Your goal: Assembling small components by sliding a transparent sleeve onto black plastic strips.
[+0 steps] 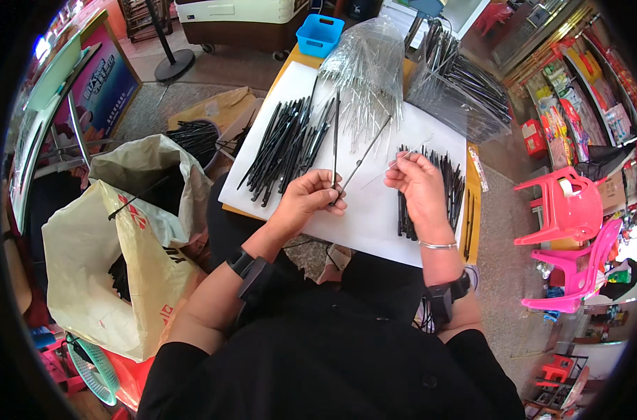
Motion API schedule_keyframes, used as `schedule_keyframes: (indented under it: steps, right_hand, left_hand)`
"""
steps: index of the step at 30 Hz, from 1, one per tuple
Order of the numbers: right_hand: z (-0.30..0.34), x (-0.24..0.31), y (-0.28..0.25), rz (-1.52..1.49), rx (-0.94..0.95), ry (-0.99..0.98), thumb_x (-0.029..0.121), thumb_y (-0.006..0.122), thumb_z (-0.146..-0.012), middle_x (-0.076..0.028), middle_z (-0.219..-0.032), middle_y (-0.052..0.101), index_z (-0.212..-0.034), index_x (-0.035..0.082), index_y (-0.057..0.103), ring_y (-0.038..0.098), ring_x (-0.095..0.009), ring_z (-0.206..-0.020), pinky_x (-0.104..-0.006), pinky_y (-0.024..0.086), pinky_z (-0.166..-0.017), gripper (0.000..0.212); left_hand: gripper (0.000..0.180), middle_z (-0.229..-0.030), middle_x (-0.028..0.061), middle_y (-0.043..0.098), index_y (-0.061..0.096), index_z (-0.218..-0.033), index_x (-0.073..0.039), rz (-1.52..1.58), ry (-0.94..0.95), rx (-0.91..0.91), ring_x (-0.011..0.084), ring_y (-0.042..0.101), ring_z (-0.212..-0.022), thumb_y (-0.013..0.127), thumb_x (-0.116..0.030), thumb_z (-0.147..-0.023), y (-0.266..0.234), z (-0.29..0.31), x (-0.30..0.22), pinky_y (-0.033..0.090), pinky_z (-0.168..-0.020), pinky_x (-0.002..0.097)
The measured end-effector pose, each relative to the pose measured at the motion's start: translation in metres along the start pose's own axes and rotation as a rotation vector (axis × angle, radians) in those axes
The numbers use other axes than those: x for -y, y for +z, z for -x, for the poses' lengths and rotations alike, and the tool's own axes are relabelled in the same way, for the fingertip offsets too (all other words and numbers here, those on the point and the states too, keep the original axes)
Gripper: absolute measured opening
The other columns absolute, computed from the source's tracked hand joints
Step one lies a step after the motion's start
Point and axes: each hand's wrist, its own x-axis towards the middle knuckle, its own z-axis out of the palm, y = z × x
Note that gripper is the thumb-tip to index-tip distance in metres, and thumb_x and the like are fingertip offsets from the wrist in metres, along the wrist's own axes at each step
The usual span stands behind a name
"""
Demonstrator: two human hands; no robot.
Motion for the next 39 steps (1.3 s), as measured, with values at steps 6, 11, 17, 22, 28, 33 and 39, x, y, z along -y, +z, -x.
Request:
schedule_keyframes:
  steps: [6, 11, 17, 22, 28, 33, 39]
  right_hand:
    - [0.005, -0.027, 0.012, -0.150, -0.081, 0.004, 0.009, 0.055, -0.090, -0.009, -0.085, 0.062, -0.096, 0.001, 0.056, 0.063, -0.017, -0.072, -0.0302, 0.055, -0.068, 0.009]
    - [0.008, -0.025, 0.011, -0.069, -0.053, -0.049, 0.008, 0.053, -0.091, -0.007, -0.083, 0.061, -0.098, 0.000, 0.056, 0.061, -0.015, -0.070, -0.0288, 0.054, -0.067, 0.011]
    - [0.019, -0.022, 0.013, -0.023, 0.014, -0.069, 0.007, 0.054, -0.089, -0.005, -0.078, 0.061, -0.101, 0.000, 0.058, 0.060, -0.011, -0.068, -0.0262, 0.053, -0.064, 0.014]
    - [0.039, -0.011, 0.014, 0.168, 0.075, -0.104, 0.005, 0.052, -0.089, -0.005, -0.079, 0.059, -0.108, -0.004, 0.055, 0.056, -0.010, -0.064, -0.0246, 0.049, -0.060, 0.022]
    - [0.050, -0.002, -0.001, 0.320, 0.150, -0.086, 0.000, 0.052, -0.087, -0.008, -0.085, 0.061, -0.107, -0.005, 0.057, 0.059, -0.011, -0.067, -0.0253, 0.051, -0.062, 0.020]
    - [0.056, 0.013, -0.004, 0.242, 0.238, -0.117, 0.001, 0.054, -0.087, -0.006, -0.087, 0.061, -0.104, -0.004, 0.059, 0.062, -0.014, -0.074, -0.0282, 0.054, -0.070, 0.018]
    - [0.048, 0.006, 0.003, 0.298, -0.011, -0.191, 0.004, 0.058, -0.087, -0.005, -0.076, 0.061, -0.097, -0.005, 0.063, 0.060, -0.009, -0.067, -0.0254, 0.053, -0.059, 0.014]
  left_hand:
    - [0.019, -0.094, 0.0103, 0.062, 0.054, -0.107, 0.000, -0.011, -0.007, -0.006, 0.0191, 0.065, -0.081, 0.056, 0.001, -0.088, -0.001, -0.001, 0.002, 0.055, -0.073, 0.0311]
    - [0.020, -0.094, 0.0102, 0.062, 0.054, -0.107, 0.000, -0.010, -0.019, -0.023, 0.0190, 0.065, -0.081, 0.056, 0.001, -0.088, 0.000, -0.003, 0.002, 0.055, -0.072, 0.0314]
    - [0.019, -0.092, 0.0096, 0.062, 0.054, -0.106, -0.002, 0.015, -0.018, -0.045, 0.0192, 0.065, -0.079, 0.056, 0.002, -0.087, 0.001, 0.001, 0.002, 0.056, -0.071, 0.0316]
    - [0.019, -0.091, 0.0100, 0.061, 0.054, -0.106, -0.001, 0.034, -0.002, -0.032, 0.0191, 0.064, -0.078, 0.056, 0.002, -0.087, -0.003, 0.002, 0.004, 0.055, -0.069, 0.0309]
    - [0.019, -0.092, 0.0104, 0.062, 0.053, -0.106, 0.000, 0.033, 0.003, -0.033, 0.0190, 0.064, -0.079, 0.056, 0.001, -0.087, 0.000, 0.000, 0.002, 0.055, -0.069, 0.0314]
    - [0.020, -0.092, 0.0099, 0.062, 0.054, -0.108, 0.000, 0.039, 0.012, -0.013, 0.0185, 0.065, -0.081, 0.055, 0.001, -0.088, -0.001, -0.001, 0.002, 0.055, -0.072, 0.0298]
    - [0.020, -0.093, 0.0097, 0.062, 0.054, -0.107, -0.002, 0.020, 0.013, -0.022, 0.0183, 0.065, -0.080, 0.058, 0.000, -0.087, -0.001, 0.001, 0.002, 0.055, -0.070, 0.0307]
